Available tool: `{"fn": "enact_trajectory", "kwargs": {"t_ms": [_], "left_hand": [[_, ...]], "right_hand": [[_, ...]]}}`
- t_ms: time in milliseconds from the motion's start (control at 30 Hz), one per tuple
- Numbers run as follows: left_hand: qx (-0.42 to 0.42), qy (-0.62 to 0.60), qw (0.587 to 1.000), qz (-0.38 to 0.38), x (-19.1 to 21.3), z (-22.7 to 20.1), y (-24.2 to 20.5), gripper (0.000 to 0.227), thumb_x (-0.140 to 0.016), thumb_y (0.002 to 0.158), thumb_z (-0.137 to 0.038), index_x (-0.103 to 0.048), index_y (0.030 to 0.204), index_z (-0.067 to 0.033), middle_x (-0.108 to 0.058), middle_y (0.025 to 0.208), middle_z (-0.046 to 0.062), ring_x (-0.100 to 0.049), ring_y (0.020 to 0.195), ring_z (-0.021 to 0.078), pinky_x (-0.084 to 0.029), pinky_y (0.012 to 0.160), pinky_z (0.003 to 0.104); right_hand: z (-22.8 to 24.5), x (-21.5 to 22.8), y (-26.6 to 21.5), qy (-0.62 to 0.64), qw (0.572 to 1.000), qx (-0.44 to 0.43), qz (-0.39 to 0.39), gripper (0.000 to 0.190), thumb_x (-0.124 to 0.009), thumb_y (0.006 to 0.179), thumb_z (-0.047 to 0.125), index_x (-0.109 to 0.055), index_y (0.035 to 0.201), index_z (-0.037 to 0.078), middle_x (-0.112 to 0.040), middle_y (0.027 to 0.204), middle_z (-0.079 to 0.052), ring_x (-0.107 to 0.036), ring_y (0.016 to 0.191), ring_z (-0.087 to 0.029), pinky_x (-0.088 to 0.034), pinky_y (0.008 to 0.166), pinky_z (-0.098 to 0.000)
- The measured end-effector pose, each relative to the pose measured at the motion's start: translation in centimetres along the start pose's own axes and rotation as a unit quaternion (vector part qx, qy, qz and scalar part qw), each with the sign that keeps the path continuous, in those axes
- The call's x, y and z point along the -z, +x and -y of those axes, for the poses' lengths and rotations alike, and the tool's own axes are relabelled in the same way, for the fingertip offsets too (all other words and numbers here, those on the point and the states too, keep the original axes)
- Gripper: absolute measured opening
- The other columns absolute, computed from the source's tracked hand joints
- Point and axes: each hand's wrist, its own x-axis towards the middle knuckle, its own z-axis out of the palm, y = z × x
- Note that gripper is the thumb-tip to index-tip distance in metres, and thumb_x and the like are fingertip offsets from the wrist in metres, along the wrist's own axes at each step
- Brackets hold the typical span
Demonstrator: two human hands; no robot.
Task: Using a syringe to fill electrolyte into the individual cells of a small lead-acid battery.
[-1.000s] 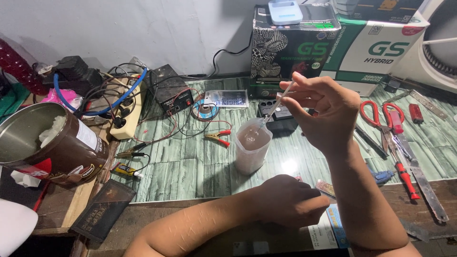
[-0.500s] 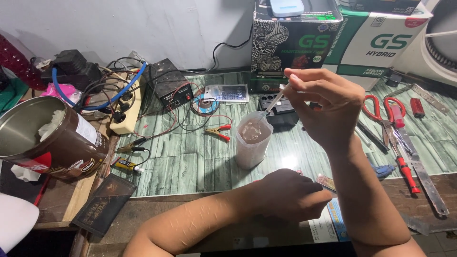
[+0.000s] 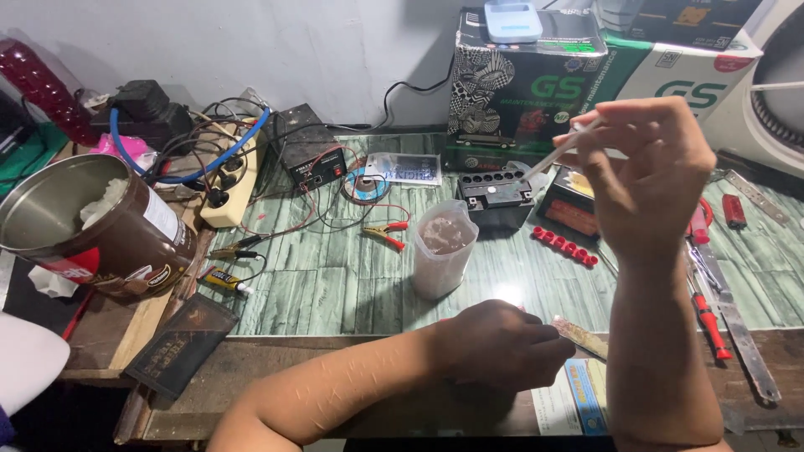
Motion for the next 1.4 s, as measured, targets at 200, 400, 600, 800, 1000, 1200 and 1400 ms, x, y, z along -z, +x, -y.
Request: {"fn": "enact_trajectory", "kwargs": {"t_ms": [200, 400, 600, 800, 1000, 1200, 1400], "left_hand": [[0.005, 0.051, 0.998, 0.039, -0.7, 0.3, -0.5, 0.016, -0.064, 0.094, -0.01, -0.05, 0.086, -0.0093, -0.052, 0.06, 0.001, -0.05, 0.048, 0.0212, -0.033, 0.037, 0.038], [0.081, -0.033, 0.996, 0.003, 1.8, 0.5, -0.5, 0.013, -0.068, 0.095, -0.014, -0.061, 0.099, -0.0027, -0.064, 0.077, 0.01, -0.062, 0.064, 0.0274, -0.044, 0.051, 0.039], [0.126, -0.121, 0.983, -0.047, 4.0, -0.2, -3.8, 0.053, -0.064, 0.088, -0.039, -0.047, 0.127, -0.0087, -0.052, 0.125, 0.023, -0.056, 0.11, 0.0357, -0.057, 0.084, 0.047], [0.104, -0.128, 0.978, -0.126, 1.6, -0.5, -5.4, 0.071, -0.07, 0.09, -0.048, -0.031, 0.138, -0.0119, -0.054, 0.131, 0.024, -0.062, 0.118, 0.0388, -0.058, 0.096, 0.05], [0.103, -0.151, 0.97, -0.162, 0.6, -0.2, -6.1, 0.074, -0.076, 0.084, -0.032, -0.027, 0.136, -0.0133, -0.044, 0.13, 0.022, -0.057, 0.122, 0.0361, -0.058, 0.097, 0.044], [0.117, -0.133, 0.973, -0.147, 1.0, -0.4, -5.9, 0.067, -0.074, 0.084, -0.033, -0.032, 0.132, -0.0134, -0.053, 0.125, 0.022, -0.061, 0.113, 0.035, -0.053, 0.095, 0.045], [0.158, -0.14, 0.965, -0.153, 0.6, -0.4, -6.1, 0.061, -0.076, 0.081, -0.041, -0.039, 0.126, -0.0215, -0.059, 0.125, 0.017, -0.064, 0.108, 0.0359, -0.061, 0.084, 0.047]], "right_hand": [[0.1, 3.0, 0.0, 0.011, 0.999, -0.044, -0.022, 0.018, -0.052, 0.124, -0.005, -0.038, 0.136, -0.004, -0.059, 0.103, -0.025, -0.074, 0.101, -0.036, -0.069, 0.073, -0.0404], [1.2, 6.4, -2.1, -0.058, 0.993, -0.079, -0.059, 0.023, -0.054, 0.137, 0.012, -0.043, 0.156, 0.004, -0.062, 0.134, -0.023, -0.073, 0.114, -0.034, -0.068, 0.096, -0.0403], [-1.8, 17.9, -15.6, 0.019, 0.993, -0.116, -0.02, 0.057, -0.034, 0.12, 0.05, -0.049, 0.147, 0.001, -0.055, 0.136, -0.012, -0.068, 0.122, -0.025, -0.068, 0.112, -0.035], [11.5, 1.4, -9.9, -0.024, 0.983, -0.13, -0.126, 0.034, -0.065, 0.097, 0.012, -0.044, 0.124, 0.004, -0.062, 0.086, -0.019, -0.074, 0.07, -0.023, -0.067, 0.06, -0.03], [5.7, 0.3, -14.0, -0.026, 0.993, -0.078, -0.08, 0.025, -0.063, 0.1, 0.002, -0.047, 0.12, -0.001, -0.063, 0.094, -0.024, -0.077, 0.08, -0.032, -0.073, 0.069, -0.0369], [4.1, 0.3, -14.5, -0.025, 0.996, -0.071, -0.038, 0.024, -0.061, 0.101, 0.0, -0.047, 0.12, -0.001, -0.064, 0.096, -0.024, -0.076, 0.085, -0.031, -0.073, 0.069, -0.0355], [1.8, -0.3, -15.4, -0.006, 0.998, -0.015, -0.061, 0.03, -0.067, 0.089, -0.008, -0.055, 0.115, -0.014, -0.066, 0.092, -0.024, -0.079, 0.081, -0.035, -0.068, 0.064, -0.0411]]}}
